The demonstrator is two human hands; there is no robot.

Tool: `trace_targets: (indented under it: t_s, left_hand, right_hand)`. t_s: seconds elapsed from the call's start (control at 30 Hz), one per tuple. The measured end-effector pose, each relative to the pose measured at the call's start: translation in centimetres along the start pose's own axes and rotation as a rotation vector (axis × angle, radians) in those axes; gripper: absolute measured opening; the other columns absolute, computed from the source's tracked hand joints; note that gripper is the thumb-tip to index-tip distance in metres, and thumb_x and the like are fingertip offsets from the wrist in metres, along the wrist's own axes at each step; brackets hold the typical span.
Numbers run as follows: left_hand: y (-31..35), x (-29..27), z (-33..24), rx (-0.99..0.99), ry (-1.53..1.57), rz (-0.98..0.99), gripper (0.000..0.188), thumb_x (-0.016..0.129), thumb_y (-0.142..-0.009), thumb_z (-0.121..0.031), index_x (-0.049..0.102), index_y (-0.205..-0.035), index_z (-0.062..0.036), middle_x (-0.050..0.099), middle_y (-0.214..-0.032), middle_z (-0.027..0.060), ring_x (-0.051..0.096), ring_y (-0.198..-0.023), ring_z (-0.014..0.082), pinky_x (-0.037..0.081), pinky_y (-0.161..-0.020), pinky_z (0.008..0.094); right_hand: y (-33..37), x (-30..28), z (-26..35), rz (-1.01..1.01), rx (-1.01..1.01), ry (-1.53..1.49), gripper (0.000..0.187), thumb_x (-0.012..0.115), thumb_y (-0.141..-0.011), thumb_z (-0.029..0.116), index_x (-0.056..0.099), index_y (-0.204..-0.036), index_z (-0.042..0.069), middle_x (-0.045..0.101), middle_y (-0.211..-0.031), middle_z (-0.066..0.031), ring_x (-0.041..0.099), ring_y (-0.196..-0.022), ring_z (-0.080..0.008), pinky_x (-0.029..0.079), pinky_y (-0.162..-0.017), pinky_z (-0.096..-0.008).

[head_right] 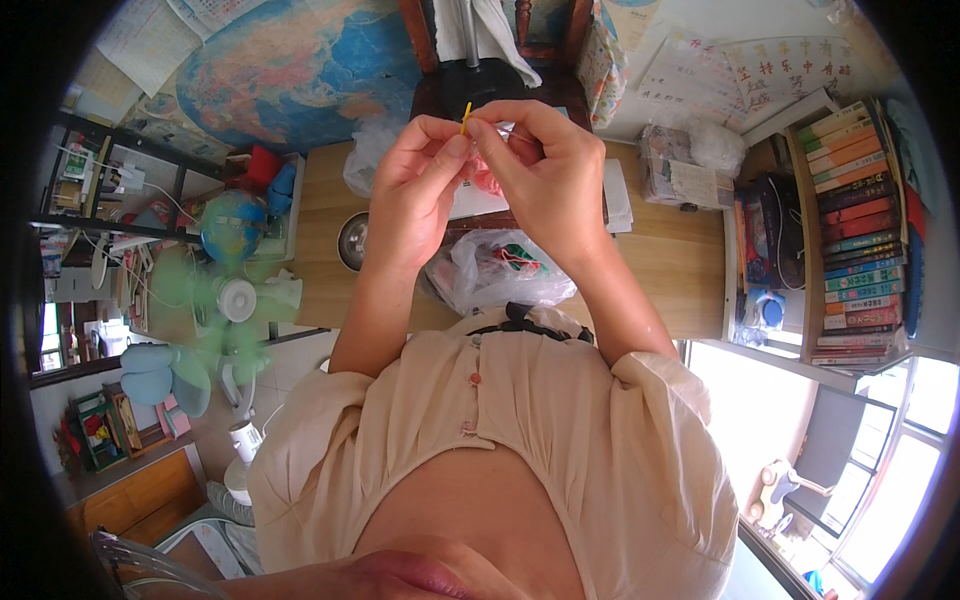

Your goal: The person assembles a pink crocheted hair accessory by tying thread around a hair elastic and using scissors to cut the excess length.

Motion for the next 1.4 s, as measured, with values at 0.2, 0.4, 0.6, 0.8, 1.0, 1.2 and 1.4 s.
trace_targets:
  t_s: [0.2, 0.4, 0.6, 0.8, 1.0, 1.2, 1.4]
  left_hand:
    - [0.2, 0.0, -0.4, 0.051, -0.124, -0.031, 0.013, 0.060, -0.094, -0.012, 0.056, -0.099, -0.0002, 0.064, -0.089, 0.0067, 0.060, -0.077, 0.0075, 0.048, -0.066, 0.0203]
    - [0.3, 0.2, -0.3, 0.068, -0.117, -0.037, 0.013, 0.060, -0.094, -0.011, 0.056, -0.101, 0.0006, 0.064, -0.089, 0.0062, 0.060, -0.077, 0.0069, 0.048, -0.066, 0.0199]
    - [0.2, 0.1, 0.2, -0.019, -0.002, -0.022, 0.015, 0.060, -0.094, -0.013, 0.056, -0.100, -0.0004, 0.065, -0.088, 0.0070, 0.060, -0.076, 0.0085, 0.047, -0.067, 0.0213]
    - [0.1, 0.0, 0.5, -0.053, 0.060, -0.003, 0.015, 0.061, -0.093, -0.014, 0.056, -0.099, -0.0014, 0.065, -0.087, 0.0067, 0.060, -0.076, 0.0087, 0.045, -0.066, 0.0215]
    - [0.2, 0.1, 0.6, -0.070, 0.083, 0.002, 0.014, 0.061, -0.094, -0.015, 0.056, -0.099, -0.0021, 0.065, -0.087, 0.0065, 0.060, -0.075, 0.0087, 0.045, -0.065, 0.0218]
    - [0.1, -0.2, 0.5, -0.033, 0.006, 0.010, 0.014, 0.060, -0.094, -0.014, 0.057, -0.100, -0.0014, 0.066, -0.088, 0.0066, 0.060, -0.076, 0.0082, 0.046, -0.065, 0.0210]
    - [0.2, -0.2, 0.0, 0.012, -0.091, -0.006, 0.012, 0.059, -0.094, -0.010, 0.057, -0.101, -0.0002, 0.066, -0.091, 0.0066, 0.062, -0.080, 0.0081, 0.049, -0.068, 0.0203]
  right_hand:
    - [0.0, -0.1, 0.9, -0.014, -0.136, 0.171, 0.010, 0.072, -0.080, 0.005, 0.070, -0.090, 0.002, 0.060, -0.066, -0.0037, 0.047, -0.053, -0.0079, 0.039, -0.049, -0.0231]
    - [0.2, -0.1, 0.8, -0.028, -0.128, 0.184, 0.010, 0.073, -0.080, 0.005, 0.070, -0.089, 0.002, 0.059, -0.065, -0.0038, 0.047, -0.052, -0.0073, 0.038, -0.047, -0.0231]
    - [0.3, -0.1, 0.4, -0.061, -0.106, 0.130, 0.012, 0.074, -0.079, 0.005, 0.070, -0.091, 0.003, 0.055, -0.060, -0.0023, 0.045, -0.050, -0.0058, 0.036, -0.046, -0.0224]
    - [0.2, -0.1, 0.5, -0.049, -0.100, 0.170, 0.012, 0.074, -0.080, 0.005, 0.070, -0.091, 0.003, 0.054, -0.059, -0.0016, 0.045, -0.050, -0.0060, 0.036, -0.047, -0.0218]
    - [0.3, -0.1, 0.8, -0.067, -0.133, 0.165, 0.011, 0.073, -0.080, 0.005, 0.070, -0.090, 0.003, 0.063, -0.068, -0.0049, 0.052, -0.053, -0.0074, 0.042, -0.049, -0.0215]
    - [0.1, -0.1, 0.3, -0.065, -0.221, 0.152, 0.010, 0.073, -0.078, 0.004, 0.071, -0.088, 0.004, 0.062, -0.069, -0.0050, 0.052, -0.054, -0.0107, 0.041, -0.049, -0.0232]
    - [0.0, -0.3, 0.7, -0.038, -0.228, 0.204, 0.010, 0.074, -0.077, 0.004, 0.072, -0.086, 0.004, 0.057, -0.064, -0.0044, 0.050, -0.052, -0.0110, 0.039, -0.047, -0.0248]
Point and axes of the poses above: each hand's wrist, its own y-axis away from the middle knuckle, its own x-axis out of the palm, z = x × y, the point moved 5 cm from there along -y, towards the middle knuckle
